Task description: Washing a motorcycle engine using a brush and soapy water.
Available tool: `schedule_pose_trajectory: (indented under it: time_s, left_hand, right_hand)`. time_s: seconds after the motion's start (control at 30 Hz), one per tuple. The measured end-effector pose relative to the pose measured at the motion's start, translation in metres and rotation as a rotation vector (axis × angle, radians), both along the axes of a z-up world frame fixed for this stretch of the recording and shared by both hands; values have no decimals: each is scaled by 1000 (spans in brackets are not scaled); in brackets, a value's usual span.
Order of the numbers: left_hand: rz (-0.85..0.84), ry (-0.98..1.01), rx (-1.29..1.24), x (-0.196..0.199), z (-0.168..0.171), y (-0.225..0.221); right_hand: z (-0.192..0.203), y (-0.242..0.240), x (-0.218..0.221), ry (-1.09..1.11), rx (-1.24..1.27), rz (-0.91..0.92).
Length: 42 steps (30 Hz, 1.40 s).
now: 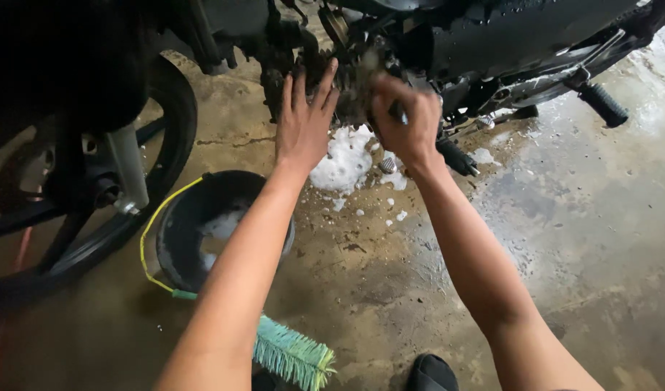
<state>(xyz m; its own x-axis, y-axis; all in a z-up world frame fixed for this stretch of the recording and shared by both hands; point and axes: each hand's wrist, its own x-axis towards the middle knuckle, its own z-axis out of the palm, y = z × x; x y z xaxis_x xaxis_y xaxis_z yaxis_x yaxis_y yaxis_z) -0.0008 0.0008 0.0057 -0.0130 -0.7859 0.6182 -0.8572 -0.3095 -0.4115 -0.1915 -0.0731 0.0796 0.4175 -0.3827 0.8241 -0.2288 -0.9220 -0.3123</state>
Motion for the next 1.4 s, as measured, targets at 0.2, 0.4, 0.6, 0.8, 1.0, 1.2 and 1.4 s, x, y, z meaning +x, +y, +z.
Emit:
schedule_pose_trajectory:
  time_s: [0.2,0.4,0.6,0.8,1.0,1.2,1.4]
  left_hand:
    - [-5,16,13,0,1,-1]
    - [29,-22,38,0,-5,-2]
    - [-9,27,35,2,-6,-4]
    - [4,5,17,1,-2,-3]
    - [-22,43,34,3,-3,-4]
    - [-20,36,34,2,-2,-3]
    - [-21,56,59,5,-10,-7]
  right_hand:
    - [13,-5,-1,146,87,-23]
    - [11,3,1,33,46,49]
    - [10,-4,6,-103,-27,61]
    - [12,-1,12,-125,-100,48]
    - [18,4,12,-97,2,36]
    - [10,-6,16,3,23,119]
    - [18,8,15,19,98,88]
